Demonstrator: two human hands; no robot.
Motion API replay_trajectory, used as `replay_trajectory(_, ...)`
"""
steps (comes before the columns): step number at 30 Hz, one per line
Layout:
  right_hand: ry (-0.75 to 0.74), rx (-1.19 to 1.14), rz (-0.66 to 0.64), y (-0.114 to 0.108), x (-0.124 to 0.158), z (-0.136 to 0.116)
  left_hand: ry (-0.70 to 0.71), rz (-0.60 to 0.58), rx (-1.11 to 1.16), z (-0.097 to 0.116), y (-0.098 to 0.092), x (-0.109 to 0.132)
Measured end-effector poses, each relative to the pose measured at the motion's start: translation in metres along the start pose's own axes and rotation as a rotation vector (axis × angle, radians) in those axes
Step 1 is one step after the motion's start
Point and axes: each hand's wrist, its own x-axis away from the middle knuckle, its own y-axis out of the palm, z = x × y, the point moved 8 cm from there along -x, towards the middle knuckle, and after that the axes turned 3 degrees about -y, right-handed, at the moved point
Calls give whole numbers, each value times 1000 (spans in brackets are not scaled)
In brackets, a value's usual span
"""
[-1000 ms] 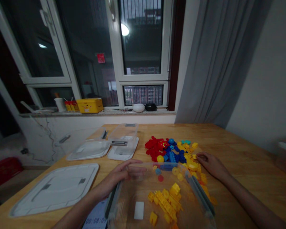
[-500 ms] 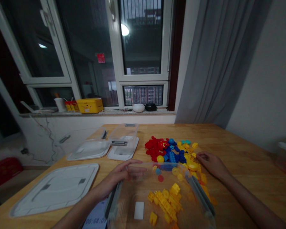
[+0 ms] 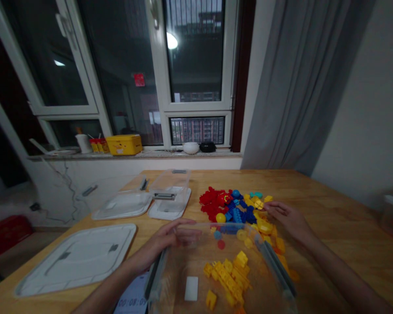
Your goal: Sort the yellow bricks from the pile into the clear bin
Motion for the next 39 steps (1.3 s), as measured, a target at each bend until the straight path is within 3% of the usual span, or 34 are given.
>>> replay_trajectory(8,99,-191,-176,35,27,-21,31,20,-38,5,0,2)
replay_trajectory(19,37,-205,-452,65,52,-48,18,4,-27,1,-1,1)
replay_trajectory(26,22,-184,-403,61,49,-47,14,12,-42,2,-1,1)
replay_trajectory(30,15,-191,-347,55,40,-34,4,13,-32,3,1,2)
replay_trajectory(34,-17,-50,-294,52,30,-19,5,35,-49,5,1,2)
replay_trajectory(36,-89,87,-295,52,28,-17,9,30,-49,5,1,2)
replay_trajectory(39,-311,319,-327,58,31,-23,21,5,-34,4,1,1)
